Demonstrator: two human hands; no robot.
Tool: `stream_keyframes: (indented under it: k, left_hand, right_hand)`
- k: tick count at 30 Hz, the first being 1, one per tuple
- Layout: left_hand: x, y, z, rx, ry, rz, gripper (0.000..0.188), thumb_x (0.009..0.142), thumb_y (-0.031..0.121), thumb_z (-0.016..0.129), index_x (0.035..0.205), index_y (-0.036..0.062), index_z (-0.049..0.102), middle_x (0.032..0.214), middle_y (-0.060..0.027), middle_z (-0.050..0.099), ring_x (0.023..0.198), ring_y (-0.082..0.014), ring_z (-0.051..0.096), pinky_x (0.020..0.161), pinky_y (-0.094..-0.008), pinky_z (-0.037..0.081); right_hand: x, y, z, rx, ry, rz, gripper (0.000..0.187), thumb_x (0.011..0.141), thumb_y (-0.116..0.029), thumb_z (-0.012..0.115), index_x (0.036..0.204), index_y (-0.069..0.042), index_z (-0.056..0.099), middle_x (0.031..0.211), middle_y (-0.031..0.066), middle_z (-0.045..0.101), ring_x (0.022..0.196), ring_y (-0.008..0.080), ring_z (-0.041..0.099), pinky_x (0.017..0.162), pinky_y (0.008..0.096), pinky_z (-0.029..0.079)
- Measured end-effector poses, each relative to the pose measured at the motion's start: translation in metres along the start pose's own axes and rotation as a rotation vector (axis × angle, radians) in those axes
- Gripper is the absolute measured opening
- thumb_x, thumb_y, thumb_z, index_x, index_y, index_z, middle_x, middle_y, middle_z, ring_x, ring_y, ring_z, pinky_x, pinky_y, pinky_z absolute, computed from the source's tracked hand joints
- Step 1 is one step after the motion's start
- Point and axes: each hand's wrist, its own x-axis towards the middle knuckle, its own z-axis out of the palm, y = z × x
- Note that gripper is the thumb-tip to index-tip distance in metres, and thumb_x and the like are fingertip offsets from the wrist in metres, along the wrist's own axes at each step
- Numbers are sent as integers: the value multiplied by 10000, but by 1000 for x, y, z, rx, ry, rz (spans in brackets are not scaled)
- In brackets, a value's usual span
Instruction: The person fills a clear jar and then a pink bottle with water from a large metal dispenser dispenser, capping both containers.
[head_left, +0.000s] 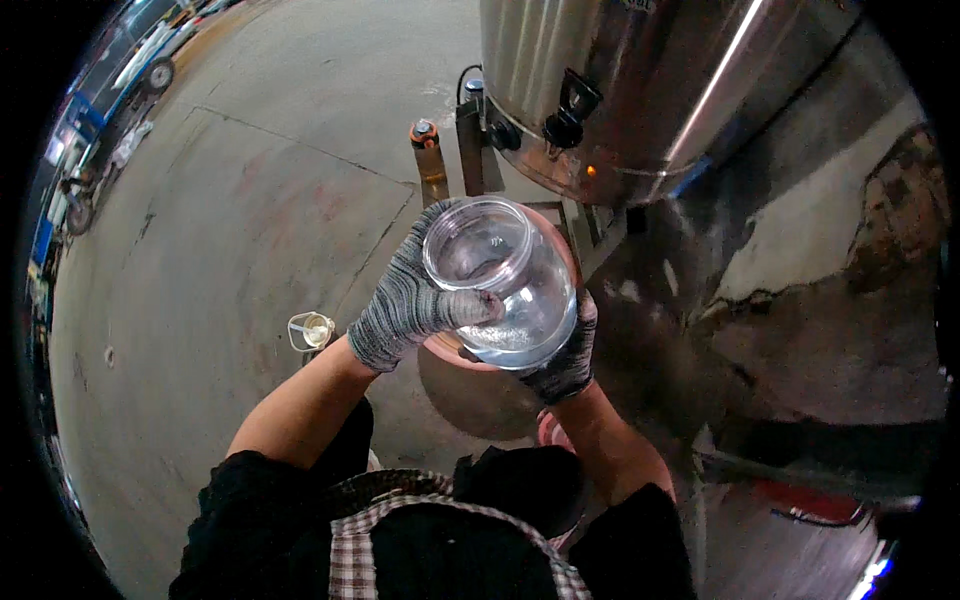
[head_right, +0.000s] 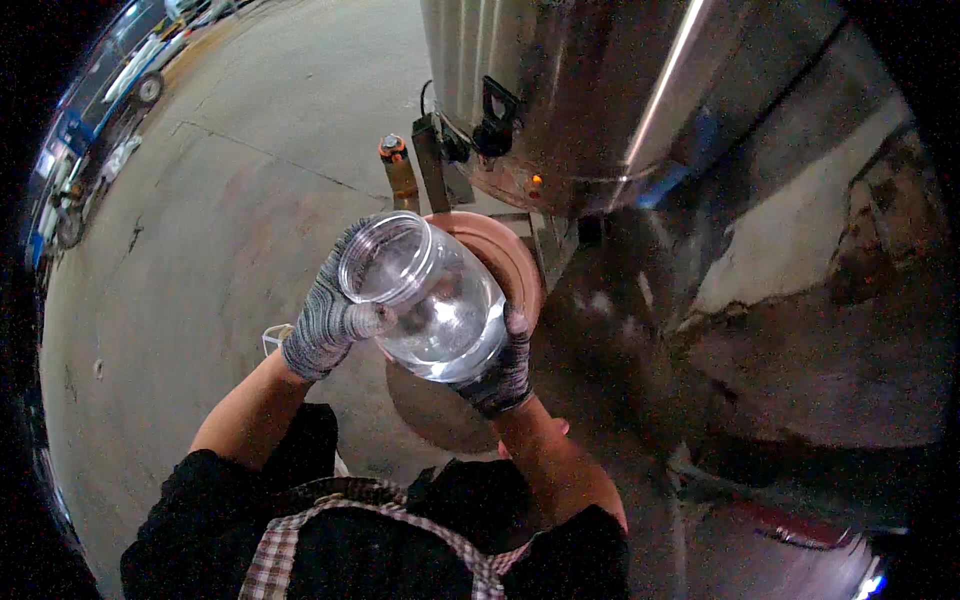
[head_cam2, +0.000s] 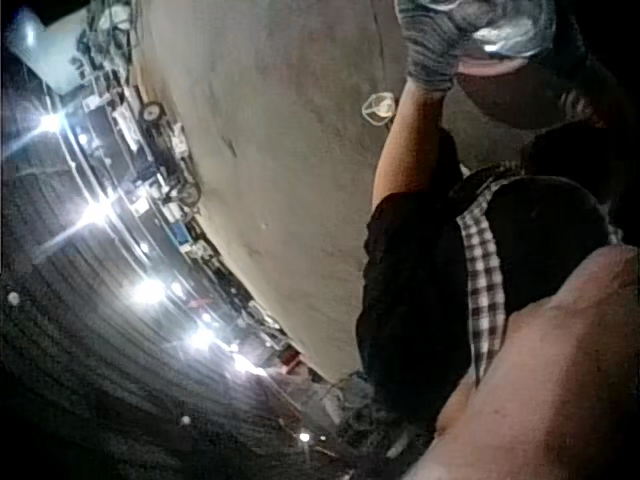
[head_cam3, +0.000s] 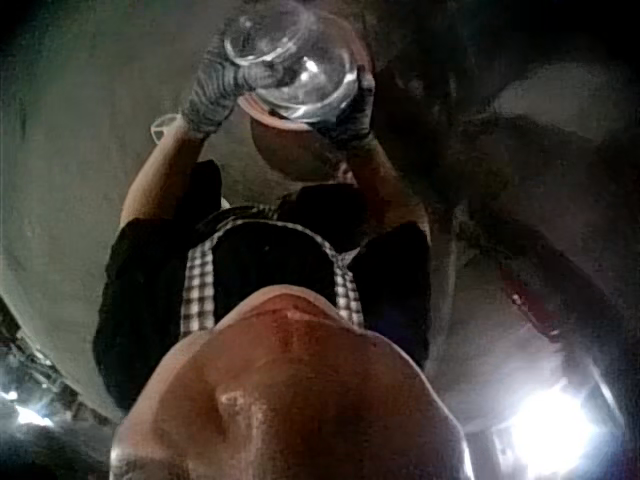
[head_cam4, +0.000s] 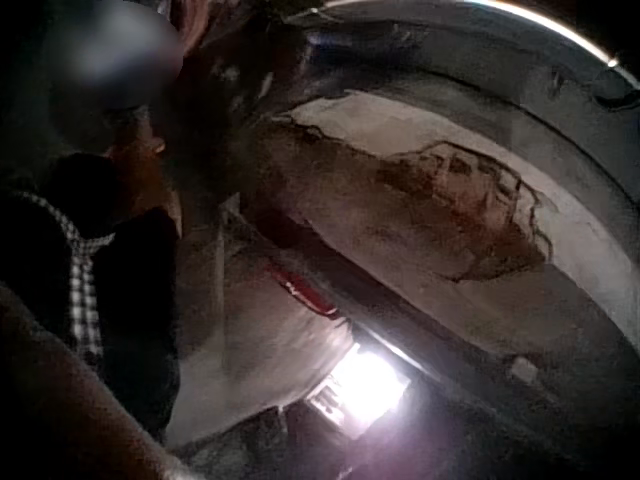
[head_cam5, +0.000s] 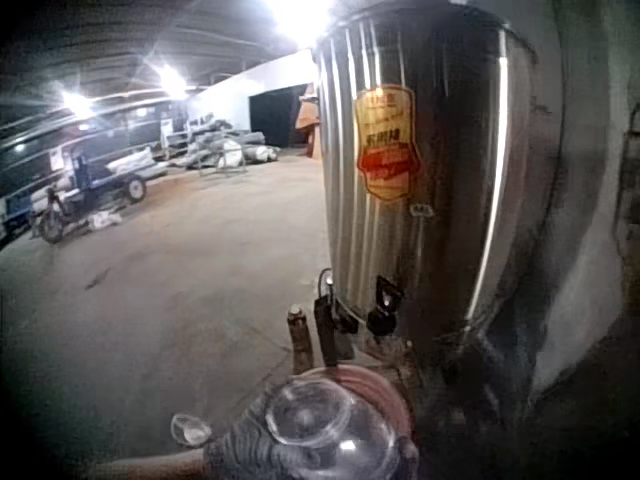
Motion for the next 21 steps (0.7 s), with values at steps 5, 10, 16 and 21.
stream_keyframes:
  k: [5,10,16,21]
  left_hand:
    - [-1,-34,-3,-203,66,-81,959,544,198,867,1332,55,339,1256,-79,477,1193,-200,440,1035,-341,327]
    - [-32,-108,13,-417,-29,-222,1039,568,287,866,1365,52,240,1317,-88,398,1211,-219,404,1050,-349,303]
    - [-40,-128,33,-384,-124,-329,1060,642,358,825,1405,56,153,1368,-99,334,1249,-209,341,1039,-365,312]
    - [-51,-125,38,-568,-150,-396,1003,695,341,789,1414,53,152,1380,-102,329,1264,-202,327,1062,-360,279]
  right_hand:
    - [-7,7,-14,62,87,-20,751,762,-503,589,1324,-52,377,1302,144,459,1164,324,469,981,470,393]
    - [-24,2,-14,-65,189,-47,760,746,-513,593,1317,-54,390,1297,154,455,1164,338,469,969,501,400]
    - [-57,9,-17,-381,580,-200,819,754,-577,527,1362,-71,316,1388,153,344,1257,326,361,1030,472,329]
    - [-87,16,-29,-1485,737,-6,687,728,-521,596,1254,-104,448,1236,99,505,1123,255,491,957,440,378]
